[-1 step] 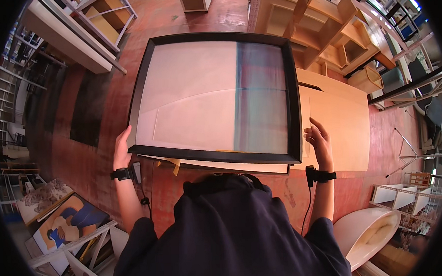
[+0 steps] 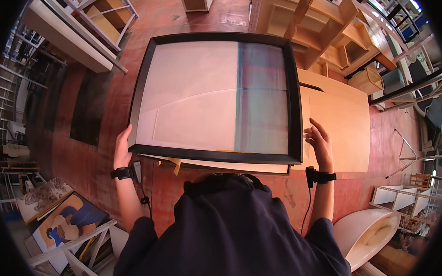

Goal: Organizing and stacking framed art pieces from a shelf onto a table.

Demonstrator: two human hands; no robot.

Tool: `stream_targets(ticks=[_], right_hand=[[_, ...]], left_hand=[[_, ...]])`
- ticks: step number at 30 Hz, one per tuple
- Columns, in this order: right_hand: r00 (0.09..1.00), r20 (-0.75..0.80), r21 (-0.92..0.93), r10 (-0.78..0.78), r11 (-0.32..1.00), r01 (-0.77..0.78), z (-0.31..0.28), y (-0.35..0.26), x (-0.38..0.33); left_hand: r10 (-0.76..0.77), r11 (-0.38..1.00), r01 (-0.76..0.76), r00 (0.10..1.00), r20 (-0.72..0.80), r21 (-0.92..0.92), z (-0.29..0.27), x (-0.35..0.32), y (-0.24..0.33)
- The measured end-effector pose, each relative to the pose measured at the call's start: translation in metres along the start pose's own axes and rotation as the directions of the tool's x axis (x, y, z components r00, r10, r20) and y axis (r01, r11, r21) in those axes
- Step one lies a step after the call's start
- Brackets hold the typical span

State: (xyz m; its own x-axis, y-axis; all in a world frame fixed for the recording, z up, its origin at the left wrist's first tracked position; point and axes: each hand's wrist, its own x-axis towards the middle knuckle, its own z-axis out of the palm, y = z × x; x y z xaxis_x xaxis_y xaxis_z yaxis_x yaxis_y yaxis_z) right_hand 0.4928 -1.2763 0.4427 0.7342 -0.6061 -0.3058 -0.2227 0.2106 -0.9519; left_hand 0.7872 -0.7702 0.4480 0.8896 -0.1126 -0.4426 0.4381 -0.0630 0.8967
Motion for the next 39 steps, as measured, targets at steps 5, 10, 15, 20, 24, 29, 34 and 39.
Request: stream_targets(ticks=[5, 10, 15, 20, 24, 29, 34, 39], right_hand=[[0.996, 0.071, 0.018, 0.054, 0.998, -0.055, 0.012, -0.007, -0.004], [0.997, 0.075, -0.04, -0.013, 0.999, 0.016, 0.018, -0.005, 0.002], [0.994, 0.098, -0.027, 0.039, 0.999, -0.036, 0.027, 0.0, 0.004], [0.997, 0.075, 0.007, 0.036, 0.999, -0.036, 0.028, 0.002, 0.003], [0.995, 0.093, 0.091, 0.035, 0.995, -0.044, 0.03, 0.006, 0.002], [0.996, 0.055, 0.128, 0.065, 0.989, -0.071, 0.032, 0.012, 0.003], [0.993, -0.049, 0.036, 0.106, 0.994, -0.104, 0.039, 0.016, 0.005], [0.991, -0.125, 0.058, -0.038, 0.997, 0.046, 0.041, 0.001, -0.006]], left_hand=[[-0.01, 0.999, 0.012, 0.998, 0.063, -0.032, -0.004, 0.004, -0.003], [0.033, 0.999, -0.033, 0.999, -0.005, -0.036, 0.001, 0.003, -0.003], [0.006, 0.998, -0.01, 0.997, -0.075, -0.06, -0.007, 0.009, -0.009], [-0.013, 1.0, 0.013, 1.0, -0.026, -0.026, -0.01, 0.01, -0.009], [-0.022, 0.999, 0.024, 0.997, -0.075, 0.029, 0.001, 0.004, -0.003], [-0.012, 1.0, 0.013, 0.999, -0.043, 0.027, 0.005, 0.002, 0.001], [-0.011, 0.998, 0.016, 0.997, 0.075, -0.067, -0.004, -0.001, -0.002], [0.012, 1.0, -0.012, 1.0, 0.002, -0.021, 0.013, -0.004, 0.003]])
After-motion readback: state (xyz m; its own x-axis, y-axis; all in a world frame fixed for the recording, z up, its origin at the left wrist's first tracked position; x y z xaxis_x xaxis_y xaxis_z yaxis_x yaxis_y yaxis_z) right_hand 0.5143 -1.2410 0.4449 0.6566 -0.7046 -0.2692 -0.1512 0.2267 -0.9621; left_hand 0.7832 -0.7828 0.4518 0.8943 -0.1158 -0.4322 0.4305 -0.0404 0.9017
